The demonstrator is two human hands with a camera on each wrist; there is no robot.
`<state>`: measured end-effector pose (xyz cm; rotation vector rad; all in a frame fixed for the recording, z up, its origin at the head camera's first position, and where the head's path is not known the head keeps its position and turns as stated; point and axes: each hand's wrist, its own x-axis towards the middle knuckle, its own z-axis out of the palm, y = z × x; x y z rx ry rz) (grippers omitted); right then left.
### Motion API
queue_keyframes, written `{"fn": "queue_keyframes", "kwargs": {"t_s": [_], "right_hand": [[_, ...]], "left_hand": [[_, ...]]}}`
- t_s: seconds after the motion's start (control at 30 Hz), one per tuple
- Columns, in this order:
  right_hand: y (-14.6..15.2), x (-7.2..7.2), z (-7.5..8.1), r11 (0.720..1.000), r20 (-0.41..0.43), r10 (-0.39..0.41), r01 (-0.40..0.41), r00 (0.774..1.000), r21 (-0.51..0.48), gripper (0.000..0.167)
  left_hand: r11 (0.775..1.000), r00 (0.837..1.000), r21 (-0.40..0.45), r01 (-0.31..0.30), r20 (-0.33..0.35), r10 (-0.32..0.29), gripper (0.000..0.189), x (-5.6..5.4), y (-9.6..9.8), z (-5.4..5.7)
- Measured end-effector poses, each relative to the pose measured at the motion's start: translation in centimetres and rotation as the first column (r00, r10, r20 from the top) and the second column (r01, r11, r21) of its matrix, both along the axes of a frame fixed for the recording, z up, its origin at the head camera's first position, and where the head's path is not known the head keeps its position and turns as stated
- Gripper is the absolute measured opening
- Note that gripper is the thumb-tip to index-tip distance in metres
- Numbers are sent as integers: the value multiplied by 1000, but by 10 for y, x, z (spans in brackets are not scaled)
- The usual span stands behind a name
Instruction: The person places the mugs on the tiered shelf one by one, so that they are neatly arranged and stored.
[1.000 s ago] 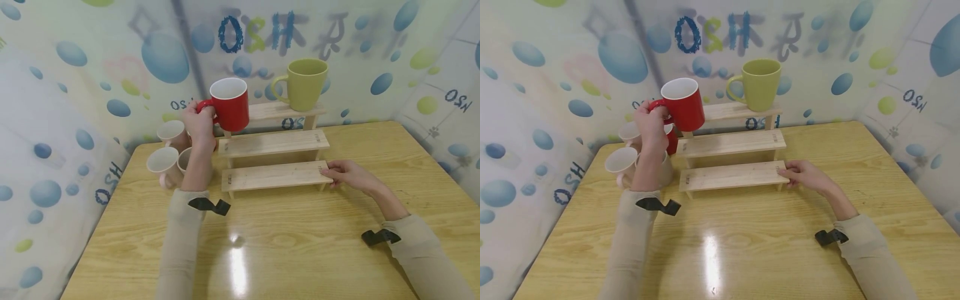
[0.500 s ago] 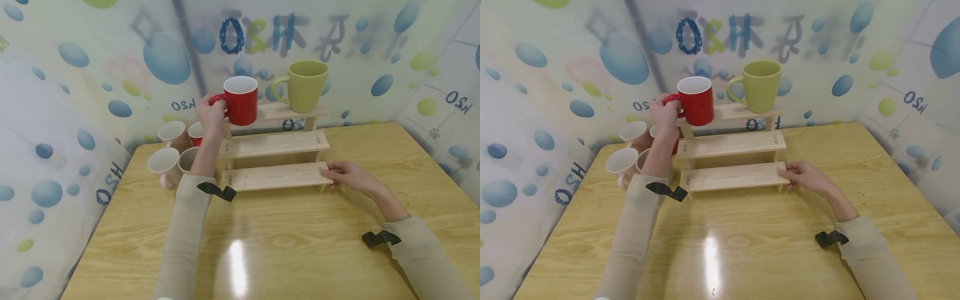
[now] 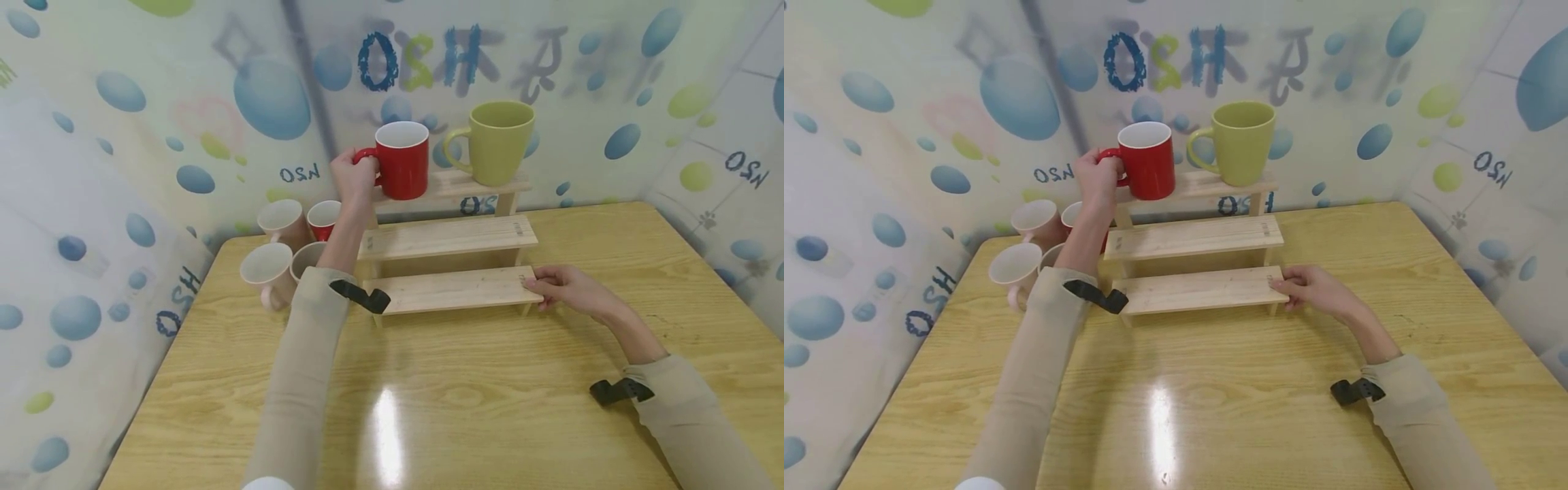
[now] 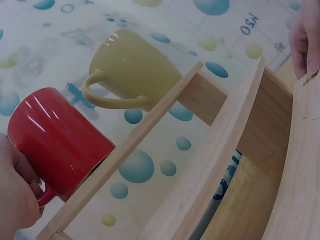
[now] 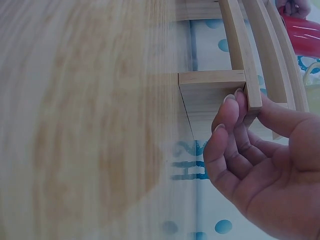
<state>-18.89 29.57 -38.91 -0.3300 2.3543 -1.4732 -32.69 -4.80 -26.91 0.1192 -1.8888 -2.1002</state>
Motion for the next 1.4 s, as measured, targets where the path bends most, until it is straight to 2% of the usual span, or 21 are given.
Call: {"fn": "queue_keyframes", "kwargs": {"t_s": [0.17,0.3,0.83,1.17,1.3,1.4], "right_hand": [[-1,1,1,1000,-6,2,-2,1000,8,48],[-1,0,0,1000,-1,-3,3,1000,6,51],[-1,-2,1,1000,0,0,0,1000,21,55],[-1,-1,1,1000,1,-3,3,1000,17,52],[0,-1,1,1000,6,-8,8,1000,19,52],[1,-1,0,1000,10,-10,10,1000,23,52]], "left_hand": [[1000,1000,26,8,-8,-8,17,-5,-3,-4],[1000,1000,16,12,-12,-11,15,-8,-4,-5],[1000,1000,-11,18,-1,-18,14,-13,0,-1],[996,997,-53,71,-29,-72,13,-12,-3,-2],[990,994,-91,108,1,-108,4,-11,-7,-4],[983,990,-122,141,21,-139,9,-9,-11,-5]]}}
